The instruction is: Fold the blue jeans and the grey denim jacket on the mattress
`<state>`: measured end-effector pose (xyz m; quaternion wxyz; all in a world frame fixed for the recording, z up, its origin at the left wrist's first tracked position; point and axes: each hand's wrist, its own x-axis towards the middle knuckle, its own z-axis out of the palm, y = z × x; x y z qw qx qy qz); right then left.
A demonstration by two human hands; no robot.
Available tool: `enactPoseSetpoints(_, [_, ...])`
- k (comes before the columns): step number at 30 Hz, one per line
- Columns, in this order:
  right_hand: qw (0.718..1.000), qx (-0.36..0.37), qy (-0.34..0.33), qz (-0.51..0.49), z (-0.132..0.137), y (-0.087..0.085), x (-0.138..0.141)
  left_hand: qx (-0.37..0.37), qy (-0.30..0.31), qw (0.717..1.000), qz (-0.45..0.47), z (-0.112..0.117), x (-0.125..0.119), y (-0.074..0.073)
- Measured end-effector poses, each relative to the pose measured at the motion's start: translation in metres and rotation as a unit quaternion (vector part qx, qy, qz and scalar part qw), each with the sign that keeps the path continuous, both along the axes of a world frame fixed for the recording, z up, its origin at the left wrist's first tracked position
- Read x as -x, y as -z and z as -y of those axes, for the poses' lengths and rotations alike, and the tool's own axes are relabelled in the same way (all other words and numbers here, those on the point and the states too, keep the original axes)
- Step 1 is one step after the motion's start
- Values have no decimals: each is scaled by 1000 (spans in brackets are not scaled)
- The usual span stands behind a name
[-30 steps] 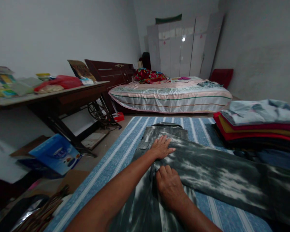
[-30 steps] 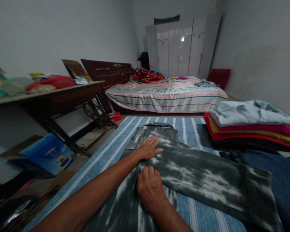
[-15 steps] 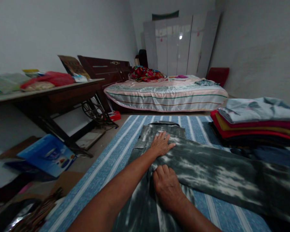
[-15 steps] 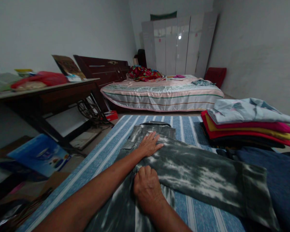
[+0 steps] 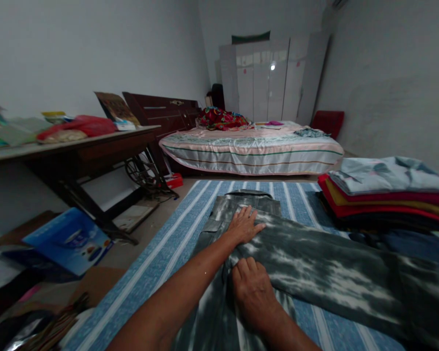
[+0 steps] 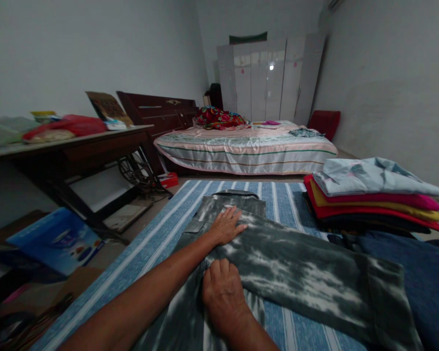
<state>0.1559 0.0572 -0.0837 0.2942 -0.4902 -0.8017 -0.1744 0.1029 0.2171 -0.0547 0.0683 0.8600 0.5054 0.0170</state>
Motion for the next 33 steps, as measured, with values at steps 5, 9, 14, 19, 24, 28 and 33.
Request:
enactPoseSetpoints(5, [1000,-2,-3,-8,1,2,0,-53,-11,998,29,2,13,-9])
enactPoseSetpoints(9, [1000,-6,-4,-9,2,2,0,-60,-45,997,24,2,22,-7])
enactPoseSetpoints(14, [1000,-3,-7,-4,1,6,-2,-1,-39,999,7,-3,22,3])
enactPoseSetpoints(19, [1000,-5,-4,-11,1,10,-1,19,-39,999,20,-6,21,8])
enactPoseSetpoints(24, [1000,-19,-2,-5,2,10,-1,23,-35,998,37,-7,21,11])
enactPoseSetpoints(28, [1000,-20,6,16,5,10,-2,24,-31,998,50,-7,21,13])
enactPoseSetpoints(33, [999,-26,17,38,9,12,0,22,-30,997,62,-5,21,14])
